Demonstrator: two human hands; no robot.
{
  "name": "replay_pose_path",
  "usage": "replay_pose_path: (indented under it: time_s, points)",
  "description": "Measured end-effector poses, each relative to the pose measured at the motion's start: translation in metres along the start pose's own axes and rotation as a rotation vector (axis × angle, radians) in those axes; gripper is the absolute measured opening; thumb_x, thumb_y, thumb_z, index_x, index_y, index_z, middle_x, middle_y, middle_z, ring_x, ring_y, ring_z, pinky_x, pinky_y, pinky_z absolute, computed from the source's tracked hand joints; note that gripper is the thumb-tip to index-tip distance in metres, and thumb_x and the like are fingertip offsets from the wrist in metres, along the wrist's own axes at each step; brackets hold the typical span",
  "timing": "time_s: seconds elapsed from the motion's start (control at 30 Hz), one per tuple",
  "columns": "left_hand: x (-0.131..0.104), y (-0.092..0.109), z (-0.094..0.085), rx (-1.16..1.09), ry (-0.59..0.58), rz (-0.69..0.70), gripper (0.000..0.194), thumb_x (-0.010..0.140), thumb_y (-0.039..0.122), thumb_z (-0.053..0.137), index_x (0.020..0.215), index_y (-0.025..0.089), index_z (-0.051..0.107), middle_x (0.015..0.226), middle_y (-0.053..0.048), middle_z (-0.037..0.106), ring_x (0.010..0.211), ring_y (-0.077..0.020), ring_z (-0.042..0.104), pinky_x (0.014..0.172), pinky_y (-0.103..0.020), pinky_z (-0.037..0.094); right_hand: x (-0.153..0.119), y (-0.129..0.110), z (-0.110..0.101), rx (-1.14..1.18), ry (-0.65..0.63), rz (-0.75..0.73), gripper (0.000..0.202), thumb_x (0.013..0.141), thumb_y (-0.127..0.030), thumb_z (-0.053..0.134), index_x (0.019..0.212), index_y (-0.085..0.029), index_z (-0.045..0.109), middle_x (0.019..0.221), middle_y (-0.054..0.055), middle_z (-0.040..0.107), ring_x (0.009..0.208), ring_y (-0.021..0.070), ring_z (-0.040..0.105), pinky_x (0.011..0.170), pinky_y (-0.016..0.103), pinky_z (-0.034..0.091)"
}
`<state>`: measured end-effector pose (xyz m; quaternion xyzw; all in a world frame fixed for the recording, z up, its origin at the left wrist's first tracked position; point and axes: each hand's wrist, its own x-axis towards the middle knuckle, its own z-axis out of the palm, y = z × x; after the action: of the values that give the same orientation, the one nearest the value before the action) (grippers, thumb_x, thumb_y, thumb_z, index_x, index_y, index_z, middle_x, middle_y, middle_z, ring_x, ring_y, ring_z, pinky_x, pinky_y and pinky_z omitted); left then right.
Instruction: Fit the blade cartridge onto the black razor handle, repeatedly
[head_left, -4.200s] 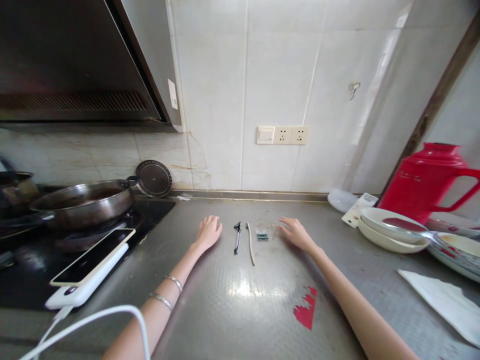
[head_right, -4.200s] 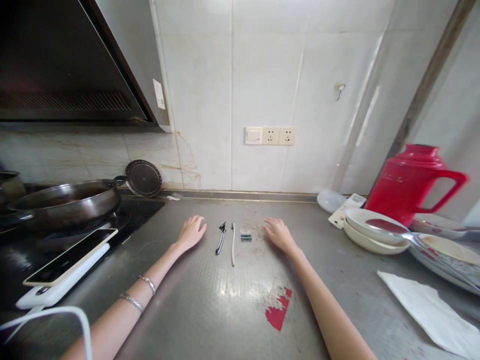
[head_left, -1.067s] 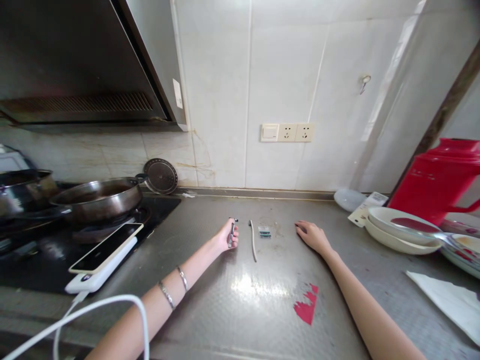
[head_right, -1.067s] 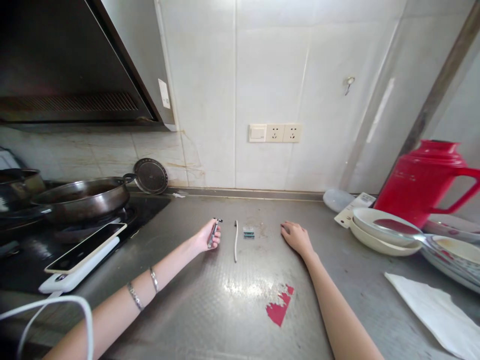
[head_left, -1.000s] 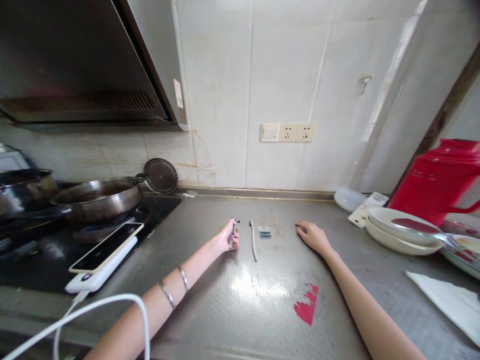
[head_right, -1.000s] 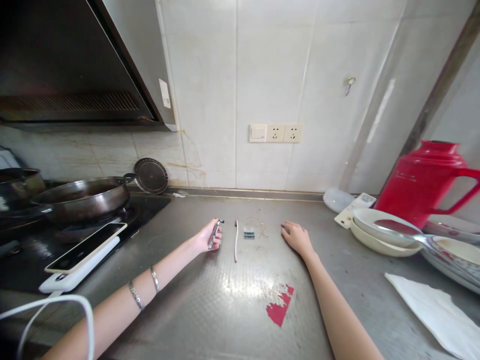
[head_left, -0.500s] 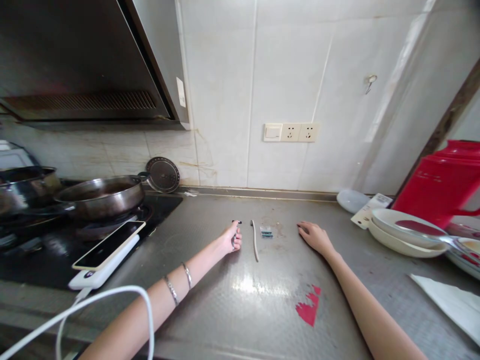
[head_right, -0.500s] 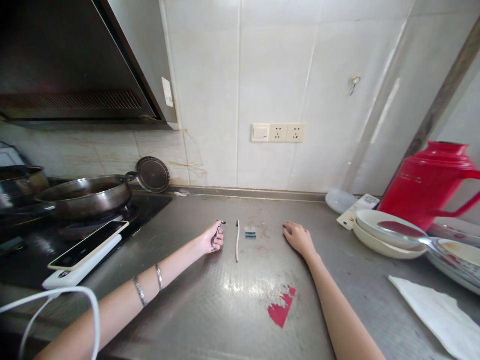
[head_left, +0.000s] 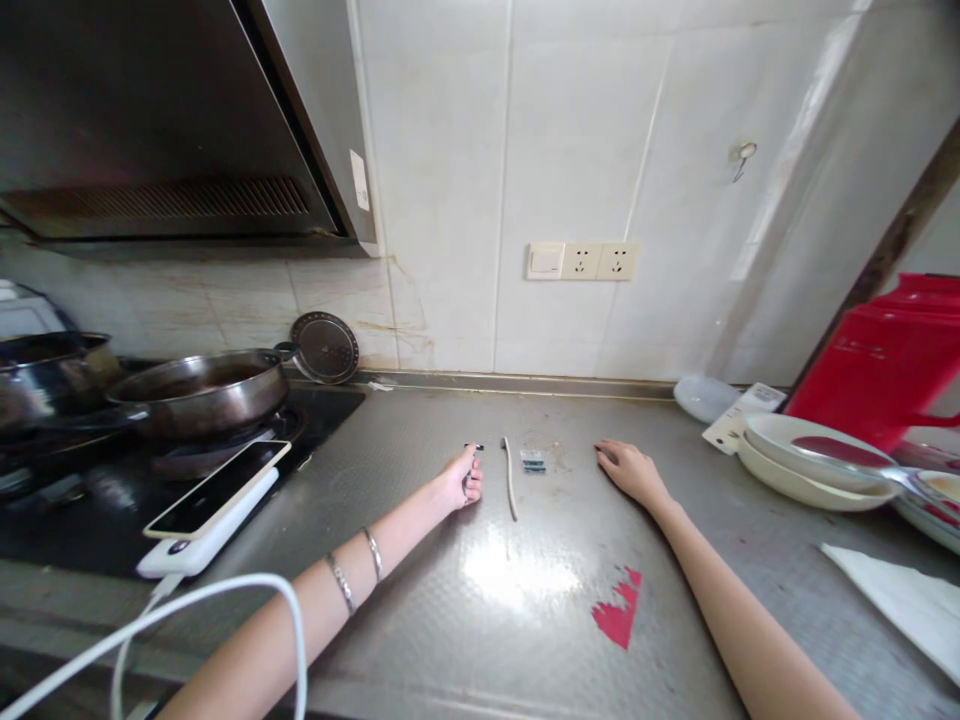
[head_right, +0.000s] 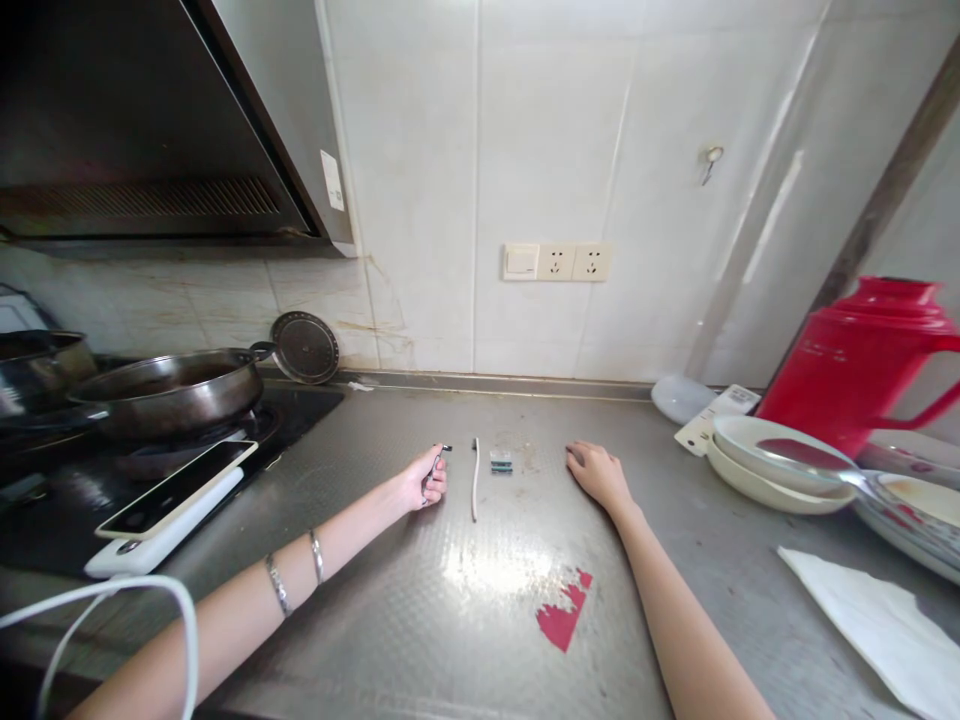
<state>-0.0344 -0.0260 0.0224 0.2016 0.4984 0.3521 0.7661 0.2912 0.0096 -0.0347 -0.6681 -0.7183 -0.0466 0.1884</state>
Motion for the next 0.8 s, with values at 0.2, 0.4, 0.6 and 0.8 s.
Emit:
replay_pose_path:
  time_s: [0.2, 0.4, 0.6, 0.8]
  points:
    - [0.0, 0.0, 0.0, 0.011, 0.003, 0.009, 0.043, 0.088, 0.046, 0.031, 0.055, 0.018, 0.031, 0.04, 0.008, 0.025, 0.027, -0.0022, 0.017, 0.034, -0.014, 0.004, 0.0, 0.001, 0.001, -0.005, 0.005, -0.009, 0.039, 0.084, -0.034, 0.036, 0.11, -0.021, 0.062, 0.121, 0.007, 0.058, 0.113, 0.0232, 0.05, 0.091, 0.037, 0.04]
    - [-0.001, 0.0, 0.0, 0.025, 0.004, 0.024, 0.042, 0.085, 0.047, 0.034, 0.055, 0.018, 0.031, 0.04, 0.009, 0.025, 0.027, -0.0027, 0.018, 0.035, -0.015, 0.004, 0.0, 0.0, 0.0, 0.0, 0.001, -0.003, 0.039, 0.084, -0.035, 0.036, 0.11, -0.021, 0.062, 0.121, 0.007, 0.058, 0.114, 0.0236, 0.049, 0.091, 0.038, 0.04]
    - [-0.002, 0.001, 0.001, 0.073, 0.0, 0.076, 0.04, 0.084, 0.047, 0.033, 0.056, 0.019, 0.03, 0.039, 0.009, 0.025, 0.027, -0.0033, 0.017, 0.034, -0.015, 0.004, 0.0, 0.0, 0.0, 0.014, 0.004, 0.002, 0.038, 0.083, -0.034, 0.037, 0.108, -0.022, 0.063, 0.12, 0.006, 0.059, 0.113, 0.0225, 0.05, 0.092, 0.036, 0.038]
    - [0.008, 0.017, -0.001, 0.094, -0.117, 0.21, 0.039, 0.082, 0.05, 0.034, 0.059, 0.019, 0.035, 0.041, 0.009, 0.028, 0.028, -0.0036, 0.02, 0.033, -0.016, 0.007, -0.001, -0.003, -0.003, 0.01, -0.015, 0.02, 0.039, 0.084, -0.035, 0.036, 0.111, -0.022, 0.061, 0.123, 0.007, 0.057, 0.114, 0.023, 0.049, 0.092, 0.037, 0.038]
